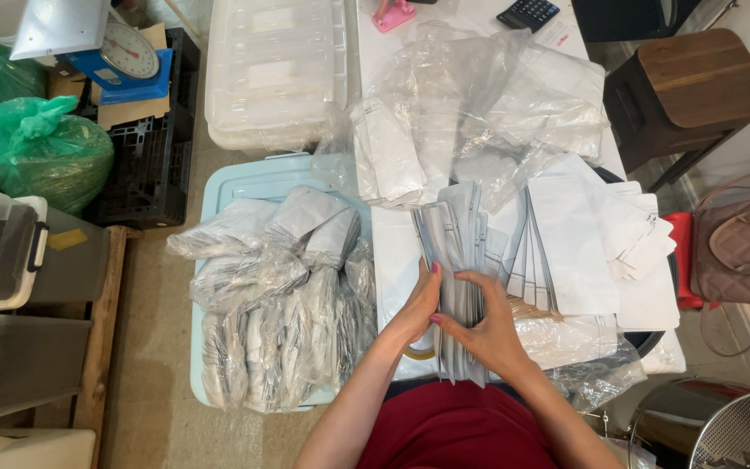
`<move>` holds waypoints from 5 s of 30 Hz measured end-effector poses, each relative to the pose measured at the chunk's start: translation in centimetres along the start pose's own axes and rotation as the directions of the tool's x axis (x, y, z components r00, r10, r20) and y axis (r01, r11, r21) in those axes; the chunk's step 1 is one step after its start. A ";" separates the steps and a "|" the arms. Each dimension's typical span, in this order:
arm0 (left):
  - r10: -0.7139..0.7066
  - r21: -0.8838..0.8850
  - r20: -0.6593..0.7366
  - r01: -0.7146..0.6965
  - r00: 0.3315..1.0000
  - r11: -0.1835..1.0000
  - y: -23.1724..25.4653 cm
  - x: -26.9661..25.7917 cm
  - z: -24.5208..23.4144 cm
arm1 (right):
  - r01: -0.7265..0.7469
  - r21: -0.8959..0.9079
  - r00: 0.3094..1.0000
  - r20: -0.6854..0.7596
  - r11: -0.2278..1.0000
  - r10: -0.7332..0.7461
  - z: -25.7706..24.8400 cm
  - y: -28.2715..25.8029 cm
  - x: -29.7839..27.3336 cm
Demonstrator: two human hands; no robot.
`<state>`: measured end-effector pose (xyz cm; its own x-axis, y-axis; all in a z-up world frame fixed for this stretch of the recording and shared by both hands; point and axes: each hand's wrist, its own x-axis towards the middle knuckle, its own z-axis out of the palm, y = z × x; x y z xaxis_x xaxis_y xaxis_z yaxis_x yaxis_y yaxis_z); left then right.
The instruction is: Sorting and stacking white padded envelopes on a table
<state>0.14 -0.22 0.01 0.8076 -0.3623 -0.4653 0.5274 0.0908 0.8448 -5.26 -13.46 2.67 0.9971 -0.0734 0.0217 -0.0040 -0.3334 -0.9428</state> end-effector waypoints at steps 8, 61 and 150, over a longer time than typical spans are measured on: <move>0.005 -0.018 0.007 -0.005 1.000 1.000 -1.0 0.6 -0.3 | 0.007 -0.007 1.000 0.022 1.000 -0.007 -0.2 0.0 0.1; -0.186 -0.318 0.134 0.220 0.973 0.922 -2.9 16.0 2.2 | -0.162 0.392 0.953 -0.175 0.906 0.246 -10.1 6.8 7.6; -0.346 -0.344 0.444 0.514 0.827 0.786 -12.9 9.8 1.3 | -0.308 0.029 0.938 0.179 0.951 0.298 -13.4 0.0 -1.1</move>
<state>0.90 -6.17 -15.15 0.3680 -0.7425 -0.5597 0.9201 0.2041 0.3343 -7.36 -25.98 7.12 0.9473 0.0002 -0.3203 -0.3086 -0.2673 -0.9128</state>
